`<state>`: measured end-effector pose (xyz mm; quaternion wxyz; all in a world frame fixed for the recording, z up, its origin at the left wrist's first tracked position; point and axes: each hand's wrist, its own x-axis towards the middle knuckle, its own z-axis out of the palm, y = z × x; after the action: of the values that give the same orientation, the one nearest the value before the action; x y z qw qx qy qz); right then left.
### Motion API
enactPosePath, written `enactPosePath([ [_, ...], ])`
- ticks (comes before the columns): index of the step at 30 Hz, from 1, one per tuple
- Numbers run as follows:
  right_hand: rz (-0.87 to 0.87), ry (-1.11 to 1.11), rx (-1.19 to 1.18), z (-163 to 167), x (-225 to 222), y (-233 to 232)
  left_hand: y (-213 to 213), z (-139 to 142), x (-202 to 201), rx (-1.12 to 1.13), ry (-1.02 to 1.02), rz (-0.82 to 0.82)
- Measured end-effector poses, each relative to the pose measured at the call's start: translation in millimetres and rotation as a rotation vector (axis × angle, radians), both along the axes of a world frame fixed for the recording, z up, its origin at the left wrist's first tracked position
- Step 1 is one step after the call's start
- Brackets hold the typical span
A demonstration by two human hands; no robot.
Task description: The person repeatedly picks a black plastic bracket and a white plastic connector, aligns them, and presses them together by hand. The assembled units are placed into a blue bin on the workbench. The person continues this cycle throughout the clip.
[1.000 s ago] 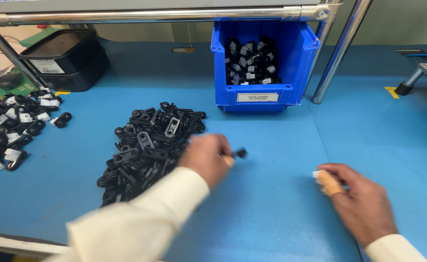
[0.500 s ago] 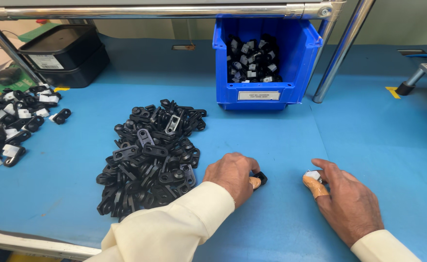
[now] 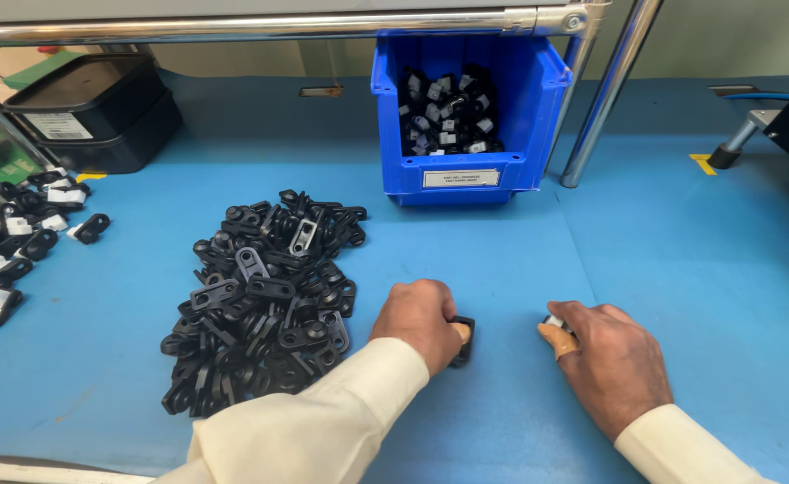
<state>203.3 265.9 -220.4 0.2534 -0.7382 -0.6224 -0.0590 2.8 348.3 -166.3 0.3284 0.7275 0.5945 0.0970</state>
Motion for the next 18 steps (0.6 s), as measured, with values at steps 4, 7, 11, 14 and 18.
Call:
enactPosePath([
  [4,-0.135,0.323,-0.136,6.8,7.3,3.1,-4.5,-8.9,21.1,-0.281,-0.327,0.229],
  [7,-0.225,0.688,-0.103,7.1,9.4,-3.8,-17.1,-14.4,37.6,-0.285,-0.414,0.257],
  [11,-0.19,0.586,-0.102,0.7,3.0,-15.1,-23.9,-14.6,51.5,-0.324,-0.362,0.255],
  [14,-0.14,0.492,-0.087,-1.6,-0.2,-18.0,-24.4,-12.3,53.3,-0.323,-0.358,0.216],
  [18,-0.175,0.541,-0.125,-0.1,1.1,-17.9,-24.5,-10.0,52.3,-0.335,-0.369,0.229],
])
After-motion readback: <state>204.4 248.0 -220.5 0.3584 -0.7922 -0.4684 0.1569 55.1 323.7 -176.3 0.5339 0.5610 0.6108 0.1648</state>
